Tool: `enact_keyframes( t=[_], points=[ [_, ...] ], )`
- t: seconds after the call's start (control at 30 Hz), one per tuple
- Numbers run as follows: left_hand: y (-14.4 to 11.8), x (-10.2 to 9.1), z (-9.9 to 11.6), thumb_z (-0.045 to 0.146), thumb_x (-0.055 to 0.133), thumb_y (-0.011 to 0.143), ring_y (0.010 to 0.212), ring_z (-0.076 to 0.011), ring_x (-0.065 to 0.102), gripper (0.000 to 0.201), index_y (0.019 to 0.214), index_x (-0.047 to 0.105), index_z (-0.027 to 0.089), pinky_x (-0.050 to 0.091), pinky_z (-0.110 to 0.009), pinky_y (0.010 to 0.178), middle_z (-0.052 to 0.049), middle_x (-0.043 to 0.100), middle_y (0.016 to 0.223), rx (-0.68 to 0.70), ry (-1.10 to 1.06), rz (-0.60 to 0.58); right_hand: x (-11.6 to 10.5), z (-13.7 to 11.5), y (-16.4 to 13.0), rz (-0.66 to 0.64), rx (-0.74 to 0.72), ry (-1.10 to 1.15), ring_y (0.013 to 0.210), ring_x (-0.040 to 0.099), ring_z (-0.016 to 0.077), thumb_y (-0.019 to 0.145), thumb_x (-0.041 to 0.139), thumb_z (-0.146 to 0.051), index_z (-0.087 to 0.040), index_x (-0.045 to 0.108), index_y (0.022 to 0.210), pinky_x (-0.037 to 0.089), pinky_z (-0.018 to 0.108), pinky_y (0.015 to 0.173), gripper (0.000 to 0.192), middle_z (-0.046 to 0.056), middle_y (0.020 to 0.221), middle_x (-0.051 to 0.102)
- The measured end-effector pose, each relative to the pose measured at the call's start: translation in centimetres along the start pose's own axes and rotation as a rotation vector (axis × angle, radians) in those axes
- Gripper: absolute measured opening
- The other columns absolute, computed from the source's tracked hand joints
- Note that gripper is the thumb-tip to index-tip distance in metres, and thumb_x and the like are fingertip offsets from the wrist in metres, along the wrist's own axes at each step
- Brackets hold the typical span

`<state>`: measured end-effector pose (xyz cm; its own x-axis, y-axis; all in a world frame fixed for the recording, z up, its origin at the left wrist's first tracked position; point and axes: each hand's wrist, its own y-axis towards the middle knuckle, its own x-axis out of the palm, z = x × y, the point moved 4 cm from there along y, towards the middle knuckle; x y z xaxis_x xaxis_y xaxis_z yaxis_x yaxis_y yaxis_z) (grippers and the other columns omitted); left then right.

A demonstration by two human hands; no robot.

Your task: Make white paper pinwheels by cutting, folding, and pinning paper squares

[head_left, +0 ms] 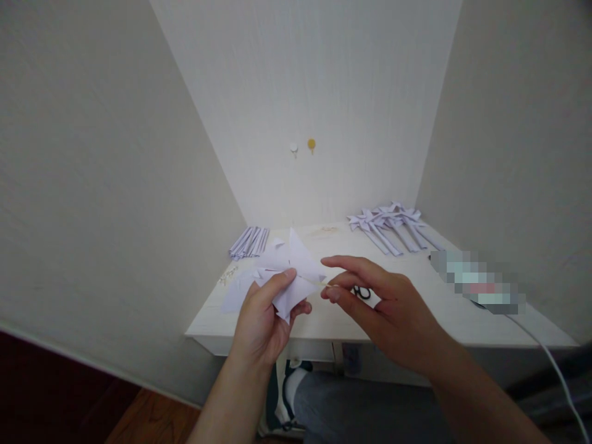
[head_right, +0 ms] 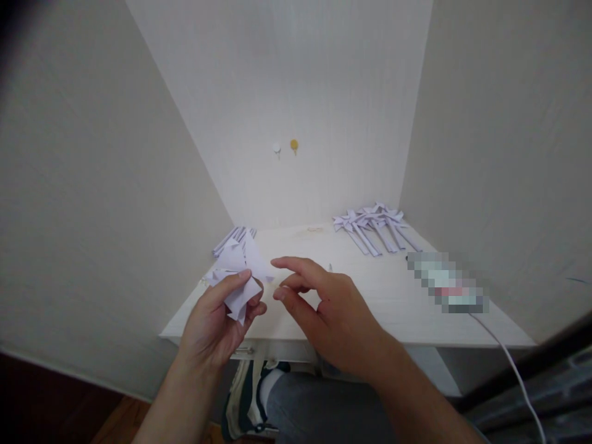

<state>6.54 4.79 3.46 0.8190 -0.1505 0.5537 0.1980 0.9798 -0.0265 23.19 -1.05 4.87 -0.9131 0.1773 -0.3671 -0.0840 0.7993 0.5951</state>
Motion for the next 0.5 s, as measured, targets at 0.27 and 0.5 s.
enact_keyframes(
  t=[0.27,0.5],
  points=[
    [0.31,0.04,-0.75,0.017,0.084,0.069,0.046,-0.0083,0.055,0.048,0.112,0.065,0.011,0.053,-0.021,0.04,0.003,0.07,0.069,-0.03,0.086,-0.024,-0.17,1.05,0.16,0.008,-0.006,0.062,0.088,0.074,0.0121,0.099,0.066,-0.025,-0.028,0.072,0.107,0.054,0.022,0.08,0.01,-0.004,0.097,0.08],
    [0.02,0.25,-0.22,0.016,0.084,0.07,0.052,-0.0105,0.062,0.05,0.115,0.065,0.011,0.054,-0.02,0.039,-0.002,0.074,0.081,0.0,0.143,-0.026,-0.46,0.63,-0.45,-0.047,0.02,0.095,0.084,0.073,0.014,0.099,0.067,-0.023,-0.031,0.064,0.129,0.054,0.024,0.073,0.031,-0.004,0.092,0.08]
  ],
)
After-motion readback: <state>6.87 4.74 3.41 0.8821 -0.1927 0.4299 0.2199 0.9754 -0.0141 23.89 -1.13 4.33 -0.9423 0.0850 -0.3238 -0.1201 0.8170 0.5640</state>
